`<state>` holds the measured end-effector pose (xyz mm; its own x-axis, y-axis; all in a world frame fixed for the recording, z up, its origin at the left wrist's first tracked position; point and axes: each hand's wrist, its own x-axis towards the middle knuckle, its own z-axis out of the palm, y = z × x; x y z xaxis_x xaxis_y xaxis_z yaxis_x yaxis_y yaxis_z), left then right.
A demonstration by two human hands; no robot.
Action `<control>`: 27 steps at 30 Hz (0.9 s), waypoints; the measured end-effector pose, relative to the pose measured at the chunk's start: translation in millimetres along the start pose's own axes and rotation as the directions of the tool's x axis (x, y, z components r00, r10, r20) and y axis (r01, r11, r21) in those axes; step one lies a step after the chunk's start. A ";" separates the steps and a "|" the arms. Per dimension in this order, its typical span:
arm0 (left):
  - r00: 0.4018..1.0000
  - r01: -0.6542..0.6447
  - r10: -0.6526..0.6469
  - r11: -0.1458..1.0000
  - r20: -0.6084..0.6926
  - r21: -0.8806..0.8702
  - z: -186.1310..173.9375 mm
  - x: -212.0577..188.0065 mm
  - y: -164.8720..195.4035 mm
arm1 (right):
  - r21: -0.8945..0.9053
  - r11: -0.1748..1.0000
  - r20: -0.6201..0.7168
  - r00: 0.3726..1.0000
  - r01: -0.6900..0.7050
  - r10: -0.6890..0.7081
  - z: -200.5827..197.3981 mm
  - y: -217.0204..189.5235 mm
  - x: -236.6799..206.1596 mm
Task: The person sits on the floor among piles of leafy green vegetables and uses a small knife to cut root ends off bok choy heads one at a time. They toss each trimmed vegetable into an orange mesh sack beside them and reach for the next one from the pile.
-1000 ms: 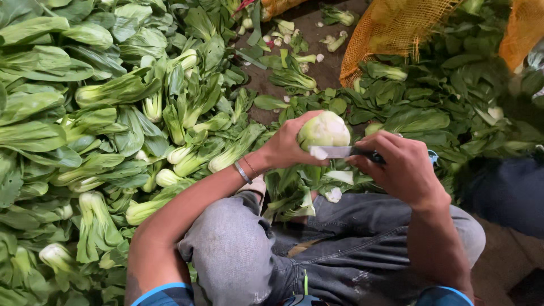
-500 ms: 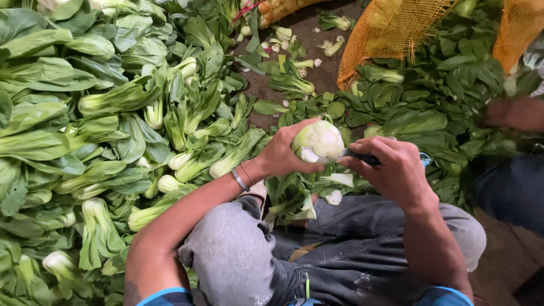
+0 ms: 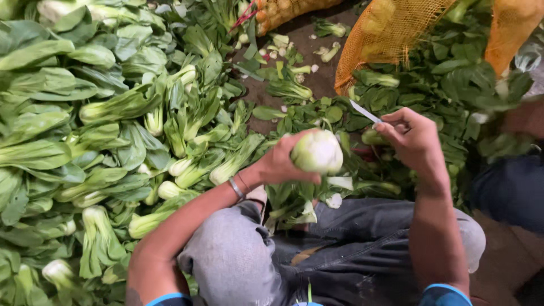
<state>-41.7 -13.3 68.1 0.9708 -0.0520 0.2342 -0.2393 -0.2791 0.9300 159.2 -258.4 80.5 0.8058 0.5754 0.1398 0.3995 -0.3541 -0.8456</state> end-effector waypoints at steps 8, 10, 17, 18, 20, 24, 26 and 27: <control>0.996 0.093 -0.090 0.986 0.026 -0.141 1.6 0.3 -8.8 | 0.088 0.913 0.185 0.894 0.399 -0.409 45.9 -50.4 -46.8; 0.992 0.117 -0.113 0.989 0.056 -0.087 0.0 -0.8 -11.8 | 0.131 0.970 0.262 0.936 0.206 -0.234 41.8 -52.8 -44.4; 0.983 0.177 -0.152 0.929 0.100 -0.325 0.1 -1.9 -35.0 | 0.153 0.952 0.140 0.948 0.264 -0.286 23.3 -34.5 -27.4; 0.979 0.201 -0.170 0.915 0.116 -0.350 0.5 -1.4 -39.2 | 0.245 0.909 0.142 0.915 0.338 -0.378 26.0 -31.9 -26.0; 0.965 0.259 -0.216 0.879 0.152 -0.400 2.1 -1.3 -46.6 | 0.398 0.912 0.338 0.907 0.104 -0.251 36.1 -26.5 -29.3; 0.980 0.200 -0.170 0.871 0.107 -0.450 3.8 -2.7 -55.4 | 0.574 0.811 0.455 0.868 -0.112 -0.202 50.4 -17.2 -32.6; 0.987 0.146 -0.161 0.891 0.000 -0.431 4.7 -2.8 -56.3 | 0.582 0.807 0.433 0.877 -0.096 -0.208 52.5 -15.6 -34.0; 0.988 0.125 -0.151 0.882 -0.023 -0.454 4.8 -2.5 -56.0 | 0.585 0.806 0.424 0.881 -0.088 -0.212 53.6 -16.0 -34.4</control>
<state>-30.7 -2.2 14.1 0.9952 0.0125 0.0972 -0.0979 0.1822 0.9784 101.7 -233.0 61.7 0.4396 0.8943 0.0836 -0.0049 0.0955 -0.9954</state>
